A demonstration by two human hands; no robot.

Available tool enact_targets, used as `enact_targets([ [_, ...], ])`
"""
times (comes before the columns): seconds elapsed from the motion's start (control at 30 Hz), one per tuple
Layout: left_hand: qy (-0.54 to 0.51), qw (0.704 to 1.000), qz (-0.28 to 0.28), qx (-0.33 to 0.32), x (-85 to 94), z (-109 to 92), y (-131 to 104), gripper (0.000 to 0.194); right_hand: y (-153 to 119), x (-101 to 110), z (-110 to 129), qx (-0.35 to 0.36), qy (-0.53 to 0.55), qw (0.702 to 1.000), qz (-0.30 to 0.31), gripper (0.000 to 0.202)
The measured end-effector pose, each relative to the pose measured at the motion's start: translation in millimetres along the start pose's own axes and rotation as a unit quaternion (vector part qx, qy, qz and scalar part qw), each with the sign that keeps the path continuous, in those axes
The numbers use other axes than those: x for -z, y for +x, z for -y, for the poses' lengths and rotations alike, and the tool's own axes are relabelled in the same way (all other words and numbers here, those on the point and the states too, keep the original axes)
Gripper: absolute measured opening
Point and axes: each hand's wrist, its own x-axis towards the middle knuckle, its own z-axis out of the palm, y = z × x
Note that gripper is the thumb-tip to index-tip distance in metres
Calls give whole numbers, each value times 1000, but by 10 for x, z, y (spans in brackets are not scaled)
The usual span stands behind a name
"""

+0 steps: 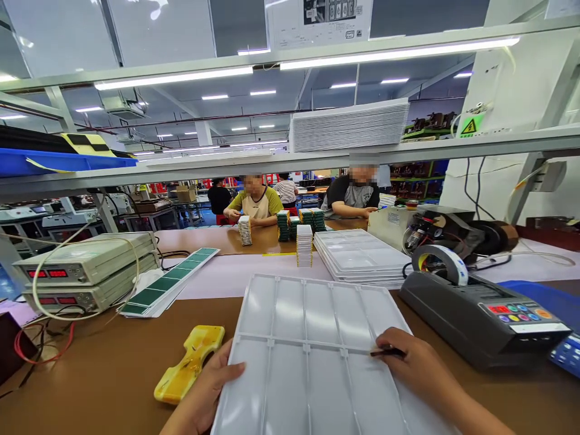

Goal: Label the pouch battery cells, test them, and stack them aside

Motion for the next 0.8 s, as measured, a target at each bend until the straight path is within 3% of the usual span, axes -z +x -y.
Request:
enact_targets([
  [0.1,-35,999,-18,-16,49,-46,-25,67,15,97,-174,-36,9,995,-95,21],
  [0.17,-63,997,-24,-26,98,-58,-30,66,48,176,-309,-108,7,987,-119,29],
  [0.27,-87,995,-42,-31,156,-57,-20,68,96,233,-397,-196,63,978,-27,44],
  [0.33,-95,993,-59,-29,177,-52,-10,71,96,217,-339,-188,175,965,62,51],
  [0.43,-103,991,-78,-24,182,-50,-12,74,47,175,-162,-171,376,899,143,45],
  [0.53,-101,991,-86,-20,158,-53,-37,66,-5,184,-48,-199,482,838,163,49],
  [0.63,-129,989,-66,2,136,-50,-53,43,-15,232,-27,-218,523,812,139,54],
  [0.8,-197,977,-61,-49,185,-24,5,42,11,249,-10,-230,562,795,8,62],
])
